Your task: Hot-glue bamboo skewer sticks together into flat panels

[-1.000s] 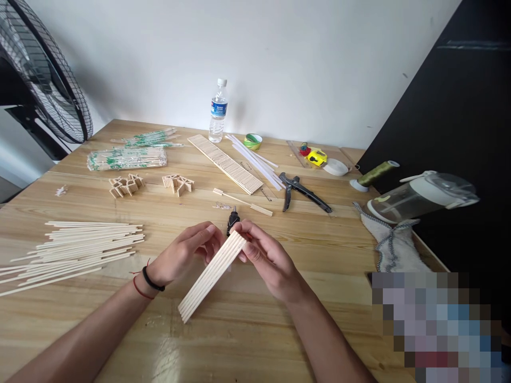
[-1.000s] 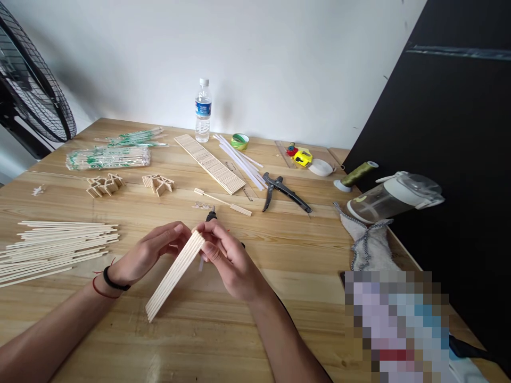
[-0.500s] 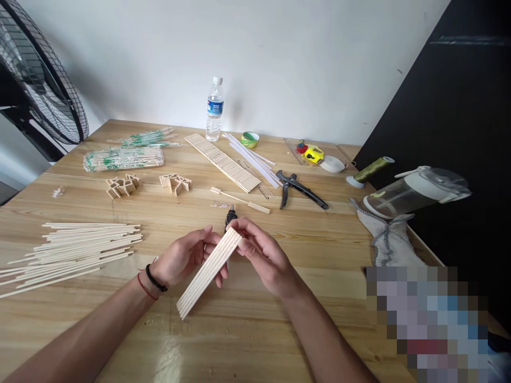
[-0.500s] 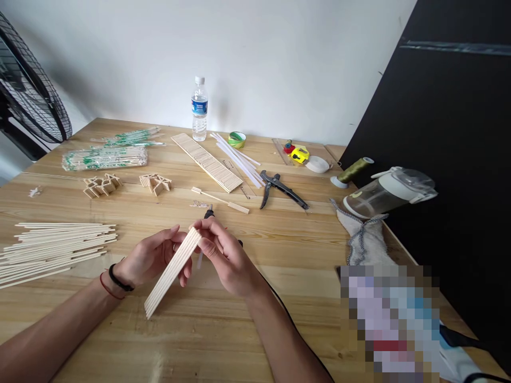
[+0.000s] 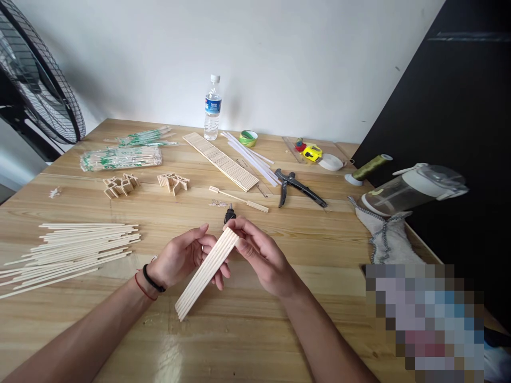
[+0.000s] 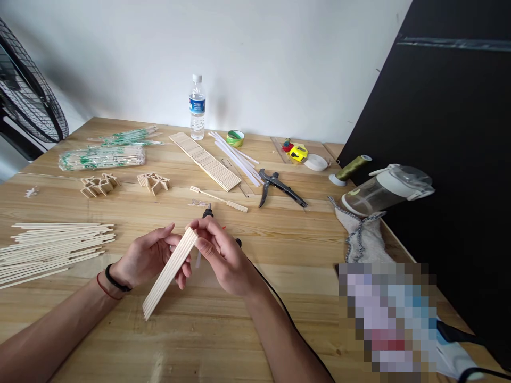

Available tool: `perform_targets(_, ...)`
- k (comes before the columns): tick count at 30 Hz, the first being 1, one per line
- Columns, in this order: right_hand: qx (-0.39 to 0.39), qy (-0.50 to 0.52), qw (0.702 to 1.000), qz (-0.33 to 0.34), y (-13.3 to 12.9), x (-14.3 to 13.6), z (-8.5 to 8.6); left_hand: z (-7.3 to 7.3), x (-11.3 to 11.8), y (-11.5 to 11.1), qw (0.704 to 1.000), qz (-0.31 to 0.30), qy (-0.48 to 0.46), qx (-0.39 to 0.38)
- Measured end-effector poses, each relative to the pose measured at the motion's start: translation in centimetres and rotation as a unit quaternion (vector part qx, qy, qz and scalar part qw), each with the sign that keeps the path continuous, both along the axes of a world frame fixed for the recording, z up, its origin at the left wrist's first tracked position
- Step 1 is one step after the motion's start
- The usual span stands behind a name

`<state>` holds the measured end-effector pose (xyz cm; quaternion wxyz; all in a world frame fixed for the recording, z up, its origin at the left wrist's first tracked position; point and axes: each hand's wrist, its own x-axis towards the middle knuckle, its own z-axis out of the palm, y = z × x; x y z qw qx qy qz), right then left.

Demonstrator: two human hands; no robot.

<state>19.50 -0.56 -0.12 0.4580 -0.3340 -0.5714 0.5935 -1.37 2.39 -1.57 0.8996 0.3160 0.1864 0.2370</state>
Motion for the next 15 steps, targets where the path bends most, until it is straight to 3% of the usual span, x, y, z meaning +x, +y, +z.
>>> perform_targets(3,-0.005,0.001,1.0,-0.001,0.0,0.1,0.1,0.5,-0.1,0.2,0.999,0.024,0.03,0.034)
perform_targets(6,-0.01,0.0,1.0,-0.002,0.0,0.2,0.3,1.1,-0.5,0.6,0.984,0.067,0.11,0.119)
perform_targets(9,-0.009,-0.004,1.0,-0.005,0.1,0.2,0.5,1.5,-1.1,1.1,0.949,0.118,0.205,0.208)
perform_targets(15,-0.02,-0.01,1.0,-0.01,0.1,0.3,0.4,1.6,-2.6,2.4,0.875,0.228,0.3,0.304)
